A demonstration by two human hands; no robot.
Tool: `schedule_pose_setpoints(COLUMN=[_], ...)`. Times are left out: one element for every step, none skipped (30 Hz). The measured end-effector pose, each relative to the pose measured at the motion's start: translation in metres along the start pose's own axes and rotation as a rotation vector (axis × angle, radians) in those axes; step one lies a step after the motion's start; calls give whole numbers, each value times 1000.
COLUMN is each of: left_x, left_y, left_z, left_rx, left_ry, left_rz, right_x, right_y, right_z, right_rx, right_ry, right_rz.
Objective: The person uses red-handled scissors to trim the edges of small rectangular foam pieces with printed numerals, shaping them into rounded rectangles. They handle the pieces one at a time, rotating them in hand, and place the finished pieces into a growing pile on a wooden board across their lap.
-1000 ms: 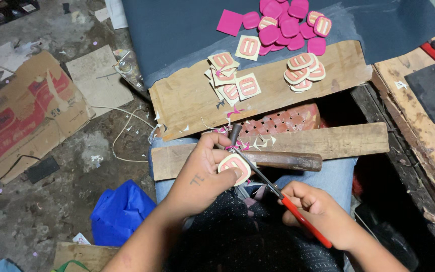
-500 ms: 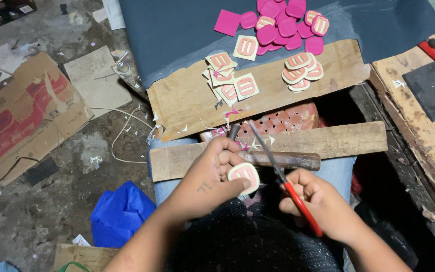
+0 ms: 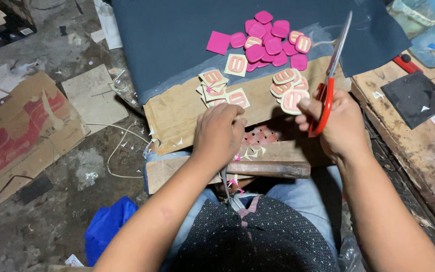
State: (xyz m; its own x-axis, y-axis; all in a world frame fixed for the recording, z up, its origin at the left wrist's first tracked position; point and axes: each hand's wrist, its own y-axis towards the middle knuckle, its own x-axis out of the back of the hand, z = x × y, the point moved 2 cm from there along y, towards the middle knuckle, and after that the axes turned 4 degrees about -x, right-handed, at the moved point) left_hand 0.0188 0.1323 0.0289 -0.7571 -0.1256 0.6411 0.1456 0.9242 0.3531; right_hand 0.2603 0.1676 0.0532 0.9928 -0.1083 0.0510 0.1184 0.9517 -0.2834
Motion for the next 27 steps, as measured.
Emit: schedule_pose_setpoints(left_x=[-5,-9,-12,-15,-17,-19,-21,-22,-22,-22,-22,-22,-20,-18,-16,-12,-9,-7,-5,-3,0,3,6,7,9,10,10], left_y=[12,20,26,31,33,34,35,34,34,35,35,35,35,35,34,32,30,27,22,17,13,10,4,-3,-11,-21,-31], left_z=[5,10,13,16,17,20,22,23,25,27,27,27,27,27,26,25,25,27,30,32,32,32,30,30,29,27,22], left_rx=[-19,-36,-95,-154,-212,-219,-225,-230,-210,-192,-170,-152,-134,-117,-123,-130,-137,0,140,280,266,250,236,327,416,509,535], left_ry=[83,167,233,299,364,383,401,419,381,342,301,253,207,163,128,91,54,-39,-132,-225,-372,-517,-663,-736,-809,-883,-935], left_rz=[-6,-11,-43,-75,-108,-101,-91,-79,-52,-25,3,-18,-42,-65,-76,-89,-102,-53,-4,46,-7,-61,-115,-89,-62,-35,-23], right_x=[1,1,2,1,0,0,3,7,8,6,5,3,-1,-5,-7,-9,-10,-10,-8,-6,-4,-4,-4,-5,-6,-7,-7], right_y=[6,11,14,13,9,3,-7,-21,-36,-49,-61,-74,-85,-98,-108,-116,-123,-128,-130,-131,-131,-129,-126,-124,-124,-124,-124], right_z=[2,2,1,-1,-5,-9,-16,-24,-33,-41,-48,-54,-58,-63,-66,-68,-70,-73,-75,-78,-81,-86,-92,-98,-105,-110,-115], right_rx=[-39,-79,-121,-88,-54,-22,-52,-84,-115,-160,-207,-253,-255,-259,-264,-286,-309,-331,-312,-292,-270,-277,-288,-297,-325,-357,-387], right_ry=[-36,-73,-109,-78,-48,-18,11,42,74,127,178,230,247,264,281,312,343,374,318,262,205,163,121,80,55,29,5], right_rz=[-42,-83,-122,-51,21,94,115,137,157,217,276,339,406,474,543,603,663,722,734,747,759,733,708,680,651,623,594])
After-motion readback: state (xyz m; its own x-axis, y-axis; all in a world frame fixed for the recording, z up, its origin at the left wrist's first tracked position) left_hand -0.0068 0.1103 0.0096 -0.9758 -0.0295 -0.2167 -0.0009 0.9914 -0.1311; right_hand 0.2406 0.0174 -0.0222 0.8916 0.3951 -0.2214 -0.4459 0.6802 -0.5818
